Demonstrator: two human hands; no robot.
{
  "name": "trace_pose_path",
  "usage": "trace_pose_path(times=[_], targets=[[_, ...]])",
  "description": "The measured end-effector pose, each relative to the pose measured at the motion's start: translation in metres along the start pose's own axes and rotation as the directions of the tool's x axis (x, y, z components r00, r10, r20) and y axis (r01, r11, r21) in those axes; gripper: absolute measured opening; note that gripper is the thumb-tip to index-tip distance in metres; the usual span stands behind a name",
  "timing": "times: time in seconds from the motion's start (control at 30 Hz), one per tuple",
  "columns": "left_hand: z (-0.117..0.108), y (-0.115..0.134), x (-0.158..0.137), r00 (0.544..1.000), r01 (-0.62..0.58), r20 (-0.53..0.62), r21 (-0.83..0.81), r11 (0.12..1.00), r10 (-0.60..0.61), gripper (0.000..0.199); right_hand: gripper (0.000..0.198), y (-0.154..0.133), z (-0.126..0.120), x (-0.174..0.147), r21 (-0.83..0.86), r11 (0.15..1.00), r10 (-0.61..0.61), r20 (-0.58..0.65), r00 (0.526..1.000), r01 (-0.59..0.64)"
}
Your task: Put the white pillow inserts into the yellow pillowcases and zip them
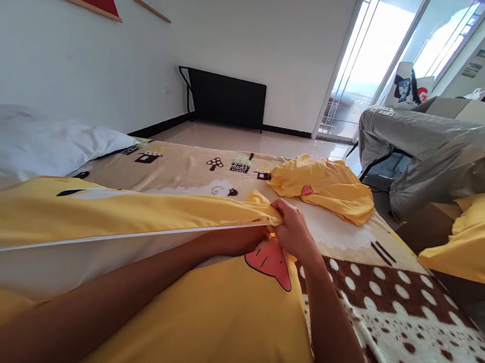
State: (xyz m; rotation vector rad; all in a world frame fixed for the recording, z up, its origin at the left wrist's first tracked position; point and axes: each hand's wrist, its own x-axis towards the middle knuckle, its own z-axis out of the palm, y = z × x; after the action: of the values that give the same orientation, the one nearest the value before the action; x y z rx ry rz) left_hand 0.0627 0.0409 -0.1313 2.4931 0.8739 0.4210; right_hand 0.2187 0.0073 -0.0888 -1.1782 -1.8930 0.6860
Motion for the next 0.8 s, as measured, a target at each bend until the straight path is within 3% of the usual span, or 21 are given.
trace_pose_path(times=[0.1,0.17,0.23,0.37,0.5,0.57,0.63,0.8], targets=[[-0.004,0.003,0.000,0.998,-0.038,-0.053,-0.038,0.999,0.036,0.016,0.027,0.003,-0.004,0.003,0.282,0.954,0.033,0.227,0.973,-0.098],[-0.006,0.006,0.000,0.992,-0.099,-0.090,-0.104,0.990,0.089,0.019,0.039,0.004,-0.008,0.003,0.352,0.920,0.047,0.330,0.943,-0.169],[-0.008,0.008,0.000,0.988,-0.131,-0.108,-0.179,0.975,0.113,0.022,0.045,0.004,-0.012,0.002,0.356,0.918,0.048,0.344,0.938,-0.178],[-0.011,0.007,0.000,0.994,-0.060,-0.102,-0.270,0.961,0.033,0.027,0.051,0.006,-0.008,0.002,0.245,0.950,0.127,0.259,0.957,-0.192],[-0.011,0.004,0.001,0.997,0.007,-0.071,-0.115,0.993,-0.015,0.024,0.054,0.005,0.006,0.003,-0.208,0.954,0.212,-0.037,0.977,-0.215],[-0.010,0.004,0.002,0.995,0.082,-0.053,-0.012,0.997,-0.083,0.023,0.051,0.003,0.011,0.002,-0.431,0.878,0.154,-0.158,0.975,-0.208],[-0.010,0.003,0.002,0.990,0.142,-0.026,0.027,0.990,-0.141,0.020,0.041,0.002,0.013,0.002,-0.537,0.823,0.091,-0.191,0.977,-0.182],[-0.014,0.001,0.005,0.985,0.148,0.086,0.046,0.988,-0.151,0.011,0.030,0.006,0.011,0.005,-0.510,0.860,-0.092,-0.183,0.979,-0.015]])
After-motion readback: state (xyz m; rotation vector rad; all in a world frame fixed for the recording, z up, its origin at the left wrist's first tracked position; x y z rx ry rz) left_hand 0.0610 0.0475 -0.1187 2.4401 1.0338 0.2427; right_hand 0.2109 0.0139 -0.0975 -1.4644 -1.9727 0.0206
